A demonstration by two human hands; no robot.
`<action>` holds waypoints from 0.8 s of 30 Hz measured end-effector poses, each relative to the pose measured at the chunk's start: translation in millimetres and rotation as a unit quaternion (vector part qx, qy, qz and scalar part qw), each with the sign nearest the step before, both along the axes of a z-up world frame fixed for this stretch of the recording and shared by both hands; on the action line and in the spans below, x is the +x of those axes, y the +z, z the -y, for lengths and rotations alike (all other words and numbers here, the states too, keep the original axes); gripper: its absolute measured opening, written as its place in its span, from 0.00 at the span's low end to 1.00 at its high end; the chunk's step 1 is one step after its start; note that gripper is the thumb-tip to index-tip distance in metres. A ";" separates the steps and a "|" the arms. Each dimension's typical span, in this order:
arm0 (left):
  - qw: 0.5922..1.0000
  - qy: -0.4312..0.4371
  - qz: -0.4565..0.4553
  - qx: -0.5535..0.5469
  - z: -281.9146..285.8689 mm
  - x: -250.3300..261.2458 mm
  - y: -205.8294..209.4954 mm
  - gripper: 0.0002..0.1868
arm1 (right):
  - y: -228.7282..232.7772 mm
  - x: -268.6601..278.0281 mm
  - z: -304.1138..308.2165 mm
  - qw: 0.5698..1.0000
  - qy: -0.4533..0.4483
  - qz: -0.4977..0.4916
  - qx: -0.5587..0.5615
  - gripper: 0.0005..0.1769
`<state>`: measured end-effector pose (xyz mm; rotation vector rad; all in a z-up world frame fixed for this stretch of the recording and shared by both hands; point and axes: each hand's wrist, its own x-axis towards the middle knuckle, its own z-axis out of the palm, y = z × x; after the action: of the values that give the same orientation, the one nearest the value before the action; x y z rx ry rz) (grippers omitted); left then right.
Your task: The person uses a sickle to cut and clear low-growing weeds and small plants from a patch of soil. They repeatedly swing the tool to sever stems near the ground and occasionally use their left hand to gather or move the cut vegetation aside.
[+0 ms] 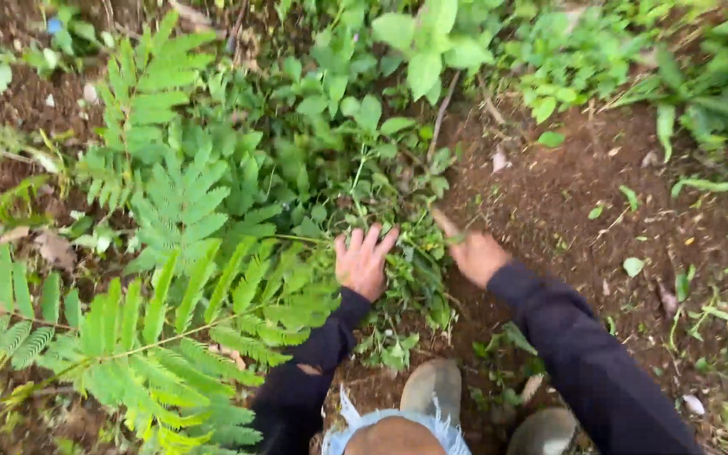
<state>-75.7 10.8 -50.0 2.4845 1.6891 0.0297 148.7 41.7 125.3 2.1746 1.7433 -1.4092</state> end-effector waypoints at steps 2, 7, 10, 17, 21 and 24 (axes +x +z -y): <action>0.998 -0.030 -0.037 -0.045 -0.3 -2.6 -24.5 0.41 | -64.0 43.9 51.9 0.997 0.065 -0.004 -0.042 0.32; 0.995 -0.085 -0.021 -0.049 -2.6 9.5 54.5 0.35 | -76.9 67.6 149.2 0.995 0.063 0.044 -0.062 0.30; 0.987 -0.144 -0.018 -0.074 8.2 8.9 52.9 0.37 | -90.1 72.3 169.4 0.993 0.041 0.034 -0.103 0.32; 0.987 -0.151 -0.045 -0.034 -7.6 15.9 72.1 0.32 | -83.5 53.2 165.2 0.995 -0.007 -0.004 -0.095 0.28; 0.983 -0.181 0.027 -0.033 18.4 42.6 91.0 0.29 | -8.6 84.4 189.3 0.978 -0.040 -0.008 -0.205 0.19; 0.981 -0.182 0.067 -0.016 13.5 83.4 98.5 0.31 | 32.3 113.4 178.7 0.990 -0.005 -0.037 -0.136 0.39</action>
<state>7.7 -2.6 48.4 2.6575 1.1549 0.1269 262.1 -137.0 157.6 2.0145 1.4592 -1.6406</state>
